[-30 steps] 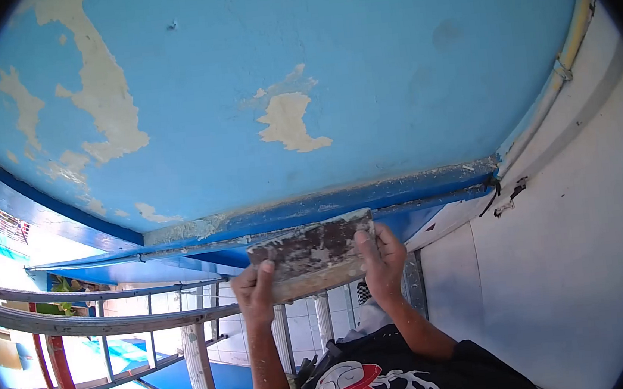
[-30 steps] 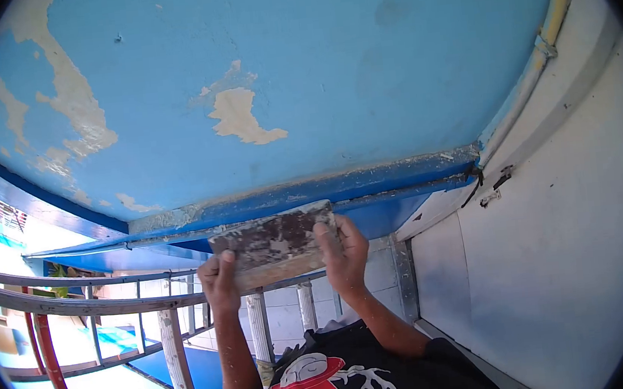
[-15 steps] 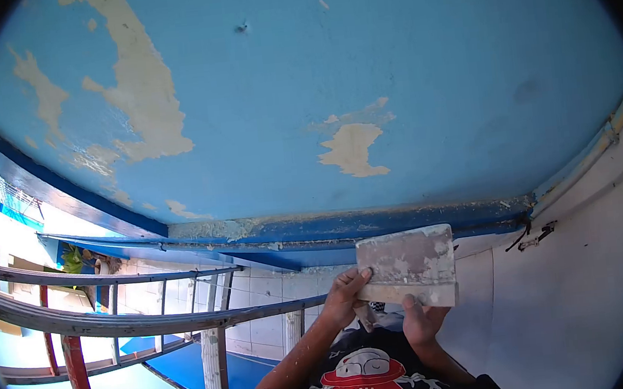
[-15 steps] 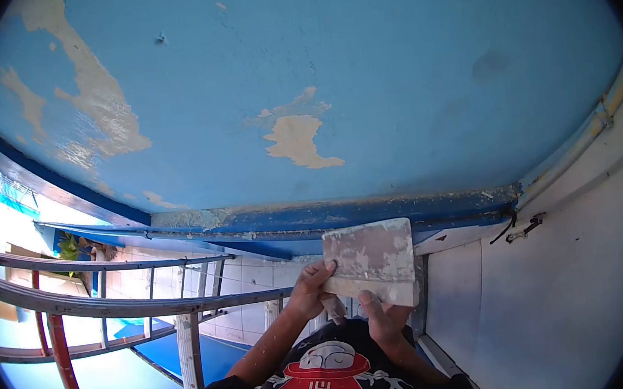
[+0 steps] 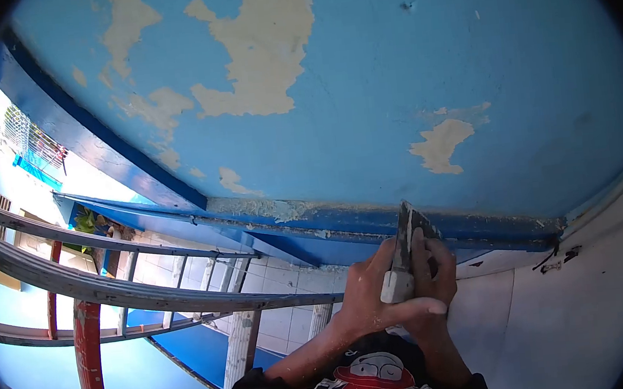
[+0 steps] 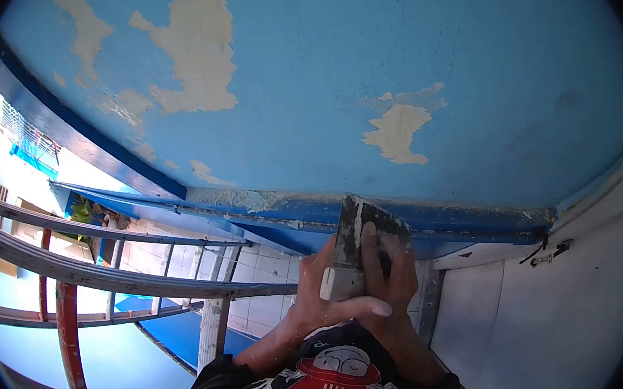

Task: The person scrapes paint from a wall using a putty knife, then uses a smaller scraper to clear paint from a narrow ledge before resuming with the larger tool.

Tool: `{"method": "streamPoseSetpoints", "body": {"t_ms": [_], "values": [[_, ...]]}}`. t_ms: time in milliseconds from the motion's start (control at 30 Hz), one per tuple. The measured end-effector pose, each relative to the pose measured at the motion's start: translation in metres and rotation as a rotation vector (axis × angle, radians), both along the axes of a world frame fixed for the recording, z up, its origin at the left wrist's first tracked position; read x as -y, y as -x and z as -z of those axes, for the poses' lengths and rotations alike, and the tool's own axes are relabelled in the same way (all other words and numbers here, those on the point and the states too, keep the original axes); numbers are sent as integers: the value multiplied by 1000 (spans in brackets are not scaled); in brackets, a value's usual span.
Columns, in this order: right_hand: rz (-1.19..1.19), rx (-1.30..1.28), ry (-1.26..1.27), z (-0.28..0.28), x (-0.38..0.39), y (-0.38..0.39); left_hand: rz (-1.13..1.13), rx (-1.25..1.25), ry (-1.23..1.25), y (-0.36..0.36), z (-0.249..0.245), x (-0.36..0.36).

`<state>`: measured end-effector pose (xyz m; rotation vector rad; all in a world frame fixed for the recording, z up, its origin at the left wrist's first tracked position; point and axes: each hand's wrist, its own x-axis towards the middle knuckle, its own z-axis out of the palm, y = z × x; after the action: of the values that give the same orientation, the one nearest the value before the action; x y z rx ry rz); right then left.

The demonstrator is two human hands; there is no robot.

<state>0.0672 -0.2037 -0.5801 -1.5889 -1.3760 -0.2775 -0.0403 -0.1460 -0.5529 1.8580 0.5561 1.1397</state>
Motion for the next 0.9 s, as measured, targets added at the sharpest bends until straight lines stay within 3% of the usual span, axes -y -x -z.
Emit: {"method": "streamPoseSetpoints", "body": {"t_ms": [67, 100, 200, 367, 500, 633, 700, 733, 800, 833, 900], "values": [[-31, 111, -69, 2, -8, 12, -41, -122, 332, 13, 0, -2], [-62, 203, 96, 4, 0, 11, -124, 67, 472, 13, 10, 1], [-7, 203, 242, 27, 6, 6, -254, 211, 645, 20, 42, 10], [36, 96, 206, 85, 9, -5, -284, 177, 648, 6, 74, 1], [188, 69, 71, 87, 0, -31, -340, 372, 652, -3, 67, -6], [211, 57, 131, 67, 0, -43, -259, 314, 728, 5, 77, -18], [-147, -777, 224, 42, -1, -36, -372, 500, 1203, 3, 77, -18], [-160, -772, 236, 38, 2, -32, -386, 513, 1206, 7, 82, -15], [33, 42, 139, 29, 12, -26, -282, 631, 1314, 12, 78, -15], [74, 224, 246, 15, 16, -19, -455, 574, 1308, 4, 62, -7], [-111, 287, 323, 17, 8, -16, -445, 512, 1219, 8, 61, -2]]}}
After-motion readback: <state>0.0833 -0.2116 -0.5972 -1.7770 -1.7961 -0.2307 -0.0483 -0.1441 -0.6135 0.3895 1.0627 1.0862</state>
